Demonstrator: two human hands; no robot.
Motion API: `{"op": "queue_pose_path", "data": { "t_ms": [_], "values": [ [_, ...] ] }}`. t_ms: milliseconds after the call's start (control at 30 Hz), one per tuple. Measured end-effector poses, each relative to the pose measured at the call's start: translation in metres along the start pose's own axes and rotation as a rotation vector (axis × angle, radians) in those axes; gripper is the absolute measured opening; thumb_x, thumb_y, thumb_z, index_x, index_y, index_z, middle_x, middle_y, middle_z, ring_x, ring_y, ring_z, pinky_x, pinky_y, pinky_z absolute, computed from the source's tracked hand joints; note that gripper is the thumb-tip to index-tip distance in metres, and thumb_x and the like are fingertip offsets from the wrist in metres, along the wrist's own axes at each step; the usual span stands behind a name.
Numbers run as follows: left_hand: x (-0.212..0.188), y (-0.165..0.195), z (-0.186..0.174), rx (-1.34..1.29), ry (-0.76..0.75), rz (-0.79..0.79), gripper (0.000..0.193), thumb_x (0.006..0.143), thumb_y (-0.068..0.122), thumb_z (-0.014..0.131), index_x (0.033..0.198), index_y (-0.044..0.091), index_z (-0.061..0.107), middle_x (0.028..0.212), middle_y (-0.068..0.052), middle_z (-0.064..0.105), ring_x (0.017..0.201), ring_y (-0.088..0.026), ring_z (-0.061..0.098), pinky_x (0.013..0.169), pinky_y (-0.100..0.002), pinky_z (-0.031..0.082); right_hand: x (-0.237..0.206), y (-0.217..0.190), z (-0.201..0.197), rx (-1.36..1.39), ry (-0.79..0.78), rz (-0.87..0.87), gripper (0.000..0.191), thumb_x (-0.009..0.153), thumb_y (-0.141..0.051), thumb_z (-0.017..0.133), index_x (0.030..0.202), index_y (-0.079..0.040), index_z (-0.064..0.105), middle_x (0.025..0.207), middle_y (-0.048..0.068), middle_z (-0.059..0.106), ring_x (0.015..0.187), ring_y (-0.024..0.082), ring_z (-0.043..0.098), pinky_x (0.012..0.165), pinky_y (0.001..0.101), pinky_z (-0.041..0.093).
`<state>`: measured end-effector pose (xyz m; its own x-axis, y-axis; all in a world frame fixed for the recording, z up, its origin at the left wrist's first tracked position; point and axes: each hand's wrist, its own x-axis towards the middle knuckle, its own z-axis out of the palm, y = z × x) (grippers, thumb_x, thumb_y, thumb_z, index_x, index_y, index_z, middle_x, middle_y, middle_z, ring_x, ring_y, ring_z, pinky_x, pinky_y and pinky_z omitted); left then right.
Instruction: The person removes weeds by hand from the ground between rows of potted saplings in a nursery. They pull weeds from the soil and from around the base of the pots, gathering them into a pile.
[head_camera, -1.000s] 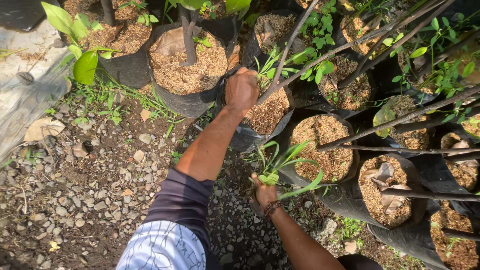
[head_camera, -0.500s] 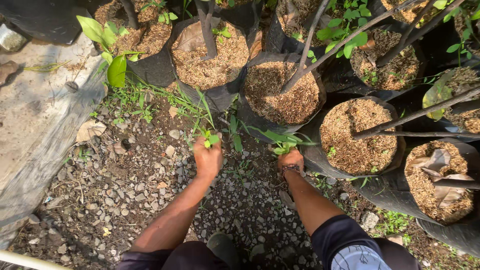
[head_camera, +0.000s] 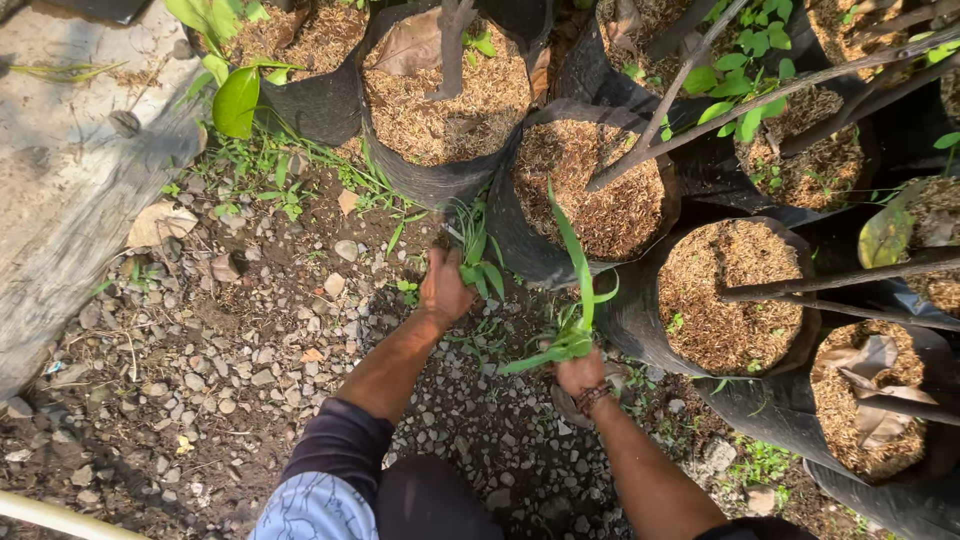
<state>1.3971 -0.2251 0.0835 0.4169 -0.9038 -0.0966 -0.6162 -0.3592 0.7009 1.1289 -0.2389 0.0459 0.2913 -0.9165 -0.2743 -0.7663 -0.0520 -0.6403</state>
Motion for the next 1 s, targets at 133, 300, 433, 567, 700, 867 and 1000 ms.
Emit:
{"op": "queue_pose_path", "data": {
  "t_ms": [133,300,433,567,700,867,1000],
  "values": [
    [0.016,-0.009,0.011,-0.047,0.057,0.052,0.034,0.079,0.0,0.072,0.113,0.004,0.073,0.104,-0.012,0.065,0.092,-0.031,0.069,0.081,-0.04,0.061,-0.02,0.002,0.017,0.271,-0.017,0.138,0.028,0.091,-0.026,0.066,0.114,-0.01,0.073,0.076,0.008,0.075,0.06,0.016,0.069,0.053,0.0323,0.057],
    [0.006,-0.023,0.015,-0.018,0.08,0.34,0.028,0.081,-0.005,0.064,0.1,0.008,0.08,0.095,-0.015,0.075,0.079,-0.028,0.073,0.074,-0.038,0.062,-0.02,0.005,0.022,0.517,-0.014,0.123,0.023,0.092,-0.018,0.074,0.097,0.004,0.069,0.079,0.014,0.074,0.061,0.017,0.068,0.054,0.031,0.056],
    [-0.018,-0.018,0.016,-0.338,0.134,0.286,0.037,0.077,-0.009,0.055,0.099,0.006,0.08,0.089,-0.017,0.076,0.068,-0.028,0.072,0.055,-0.042,0.056,-0.015,-0.001,0.025,0.655,-0.019,0.151,0.017,0.087,-0.01,0.074,0.1,0.0,0.069,0.083,0.009,0.074,0.059,0.017,0.068,0.052,0.0309,0.055],
    [0.005,-0.011,0.008,-0.185,0.394,0.098,0.009,0.092,0.004,0.068,0.097,0.003,0.076,0.092,-0.021,0.075,0.075,-0.034,0.072,0.066,-0.046,0.058,-0.014,-0.007,0.025,0.654,0.017,0.183,0.018,0.088,-0.011,0.075,0.098,0.002,0.069,0.079,0.011,0.073,0.059,0.017,0.068,0.051,0.0314,0.056],
    [0.054,-0.006,0.0,-0.07,0.282,-0.022,0.019,0.086,0.002,0.067,0.104,-0.001,0.071,0.095,-0.026,0.072,0.087,-0.041,0.071,0.079,-0.048,0.058,-0.019,-0.007,0.013,0.587,0.029,0.272,0.02,0.086,-0.014,0.077,0.097,0.0,0.07,0.076,0.01,0.073,0.059,0.017,0.068,0.052,0.0312,0.056],
    [0.095,0.01,0.023,0.064,0.169,-0.047,0.035,0.073,-0.001,0.07,0.108,-0.002,0.07,0.103,-0.029,0.07,0.094,-0.044,0.069,0.084,-0.049,0.056,-0.012,0.018,-0.003,0.545,0.076,0.207,0.022,0.086,-0.016,0.079,0.088,0.003,0.068,0.072,0.012,0.072,0.057,0.018,0.067,0.051,0.0332,0.055],
    [0.116,0.006,0.032,0.01,0.144,-0.177,0.023,0.076,0.01,0.076,0.099,0.004,0.074,0.1,-0.023,0.073,0.098,-0.042,0.069,0.089,-0.049,0.055,0.001,0.038,0.0,0.677,0.09,0.257,0.019,0.083,-0.013,0.077,0.09,-0.003,0.062,0.075,0.007,0.071,0.058,0.017,0.067,0.052,0.0341,0.058]
  ]
}}
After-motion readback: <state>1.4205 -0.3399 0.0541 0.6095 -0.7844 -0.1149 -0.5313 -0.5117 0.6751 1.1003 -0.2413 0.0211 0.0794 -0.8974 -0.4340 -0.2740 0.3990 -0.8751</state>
